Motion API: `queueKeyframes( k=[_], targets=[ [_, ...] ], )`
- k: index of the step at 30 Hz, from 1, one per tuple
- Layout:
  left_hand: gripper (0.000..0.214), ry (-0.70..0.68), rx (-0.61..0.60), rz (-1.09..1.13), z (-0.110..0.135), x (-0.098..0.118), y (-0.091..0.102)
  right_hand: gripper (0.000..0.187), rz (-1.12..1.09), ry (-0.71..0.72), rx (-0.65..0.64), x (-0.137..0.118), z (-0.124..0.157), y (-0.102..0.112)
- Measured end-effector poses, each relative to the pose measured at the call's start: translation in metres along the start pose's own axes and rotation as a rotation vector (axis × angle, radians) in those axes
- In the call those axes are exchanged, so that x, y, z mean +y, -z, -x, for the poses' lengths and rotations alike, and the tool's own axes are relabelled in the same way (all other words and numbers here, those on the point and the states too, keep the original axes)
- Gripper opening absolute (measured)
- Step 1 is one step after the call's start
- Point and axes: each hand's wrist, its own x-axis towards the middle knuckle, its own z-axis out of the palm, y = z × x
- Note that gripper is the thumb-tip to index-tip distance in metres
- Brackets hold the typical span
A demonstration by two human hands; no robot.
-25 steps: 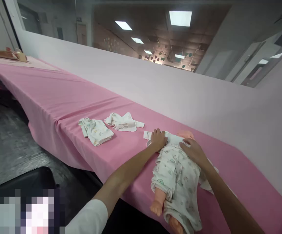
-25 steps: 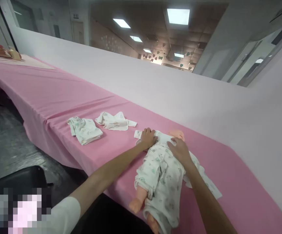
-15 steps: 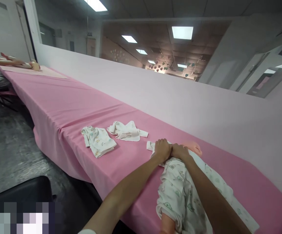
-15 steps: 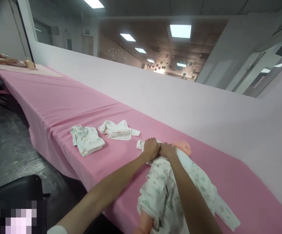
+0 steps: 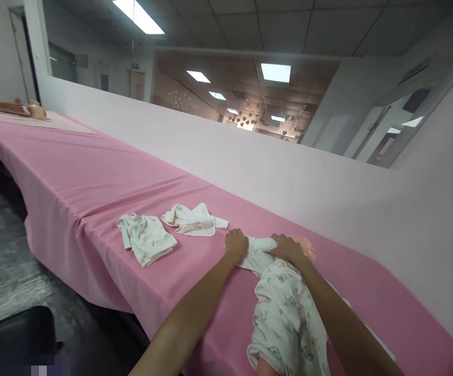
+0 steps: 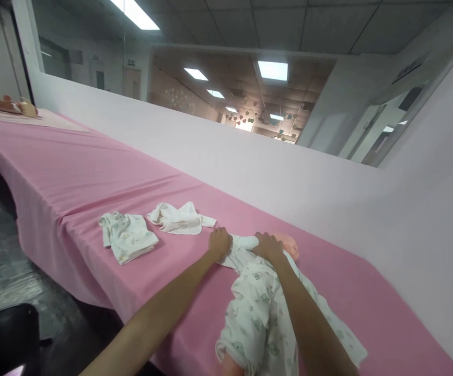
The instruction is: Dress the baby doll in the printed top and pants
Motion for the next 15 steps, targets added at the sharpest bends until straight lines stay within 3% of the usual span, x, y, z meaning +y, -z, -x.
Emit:
queueKeyframes(
  k=[7,11,15],
  targets=[
    [0.029,0.065,-0.057,0.027,0.000,-0.012,0.000,0.033,-0.180,-0.018,0.171,0.033,0.024,0.013],
    [0.030,0.078,-0.073,0.065,0.001,-0.013,0.003,0.033,-0.297,-0.120,0.225,0.034,0.036,0.019],
    [0.030,0.054,-0.119,0.137,0.012,0.003,0.010,0.034,-0.315,-0.127,0.249,0.028,0.040,0.018]
  ],
)
